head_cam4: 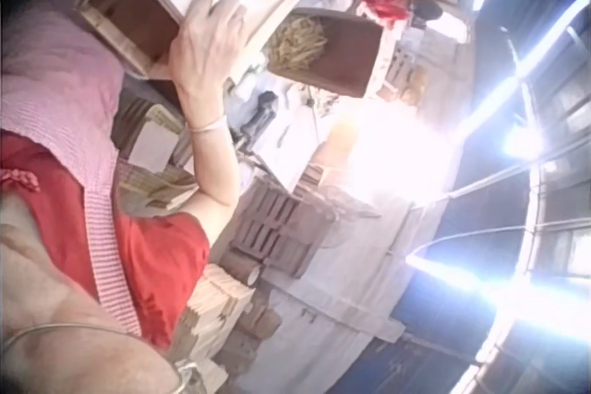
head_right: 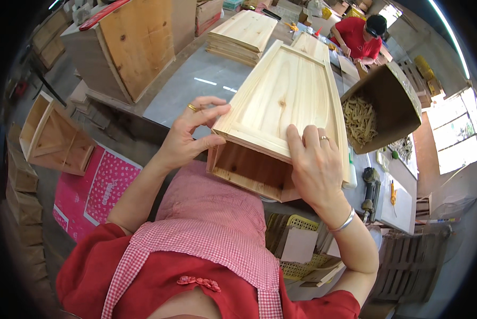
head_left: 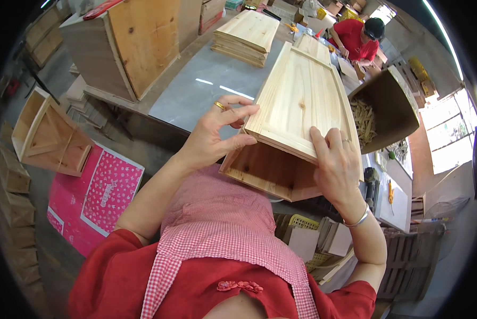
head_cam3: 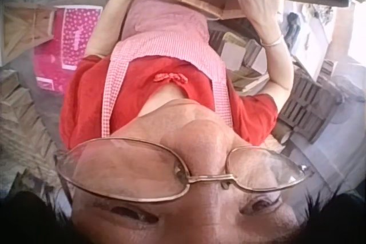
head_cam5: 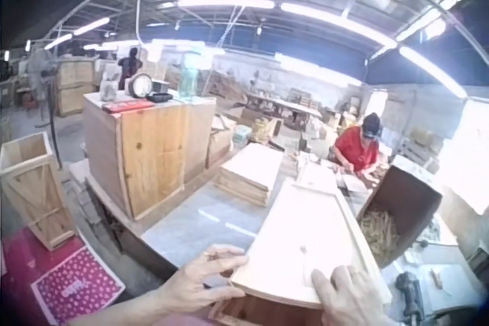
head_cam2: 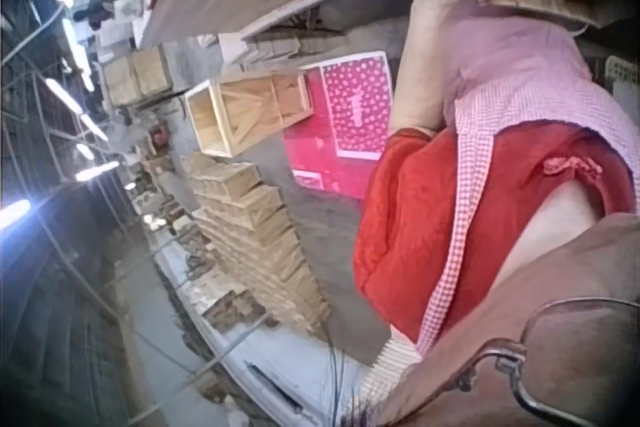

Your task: Assembling a wooden box by gluing wooden planks together and securing them with rubber bands before final adjustments.

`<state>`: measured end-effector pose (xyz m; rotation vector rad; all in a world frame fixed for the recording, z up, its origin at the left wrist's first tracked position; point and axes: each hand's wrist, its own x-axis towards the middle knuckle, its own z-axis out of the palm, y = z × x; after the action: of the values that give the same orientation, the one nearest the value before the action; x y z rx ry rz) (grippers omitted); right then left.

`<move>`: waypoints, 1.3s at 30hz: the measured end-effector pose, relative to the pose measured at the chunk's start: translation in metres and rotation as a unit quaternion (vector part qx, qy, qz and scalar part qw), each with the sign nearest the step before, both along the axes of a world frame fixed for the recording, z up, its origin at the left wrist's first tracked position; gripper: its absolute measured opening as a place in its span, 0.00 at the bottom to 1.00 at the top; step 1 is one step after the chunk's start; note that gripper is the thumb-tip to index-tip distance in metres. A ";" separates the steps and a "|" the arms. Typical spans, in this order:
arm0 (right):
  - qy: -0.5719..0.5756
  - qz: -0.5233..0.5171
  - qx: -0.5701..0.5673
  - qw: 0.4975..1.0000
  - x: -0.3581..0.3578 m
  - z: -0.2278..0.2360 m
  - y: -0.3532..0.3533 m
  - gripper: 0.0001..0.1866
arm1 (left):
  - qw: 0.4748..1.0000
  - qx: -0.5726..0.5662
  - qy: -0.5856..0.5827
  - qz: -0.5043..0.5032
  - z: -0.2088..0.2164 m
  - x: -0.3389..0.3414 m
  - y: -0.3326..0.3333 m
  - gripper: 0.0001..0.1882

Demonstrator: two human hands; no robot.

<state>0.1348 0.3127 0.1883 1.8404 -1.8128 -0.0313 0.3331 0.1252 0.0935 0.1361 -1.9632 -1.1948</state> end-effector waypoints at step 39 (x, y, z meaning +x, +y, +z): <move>-0.548 0.096 -0.249 0.793 -0.083 -0.079 0.095 0.27 | 0.976 -0.195 -0.092 0.040 0.019 0.004 -0.018 0.25</move>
<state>0.0523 0.4082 0.1089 1.6920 -1.9303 1.7383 0.3374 0.1072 0.1125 0.1245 -2.2935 -0.7480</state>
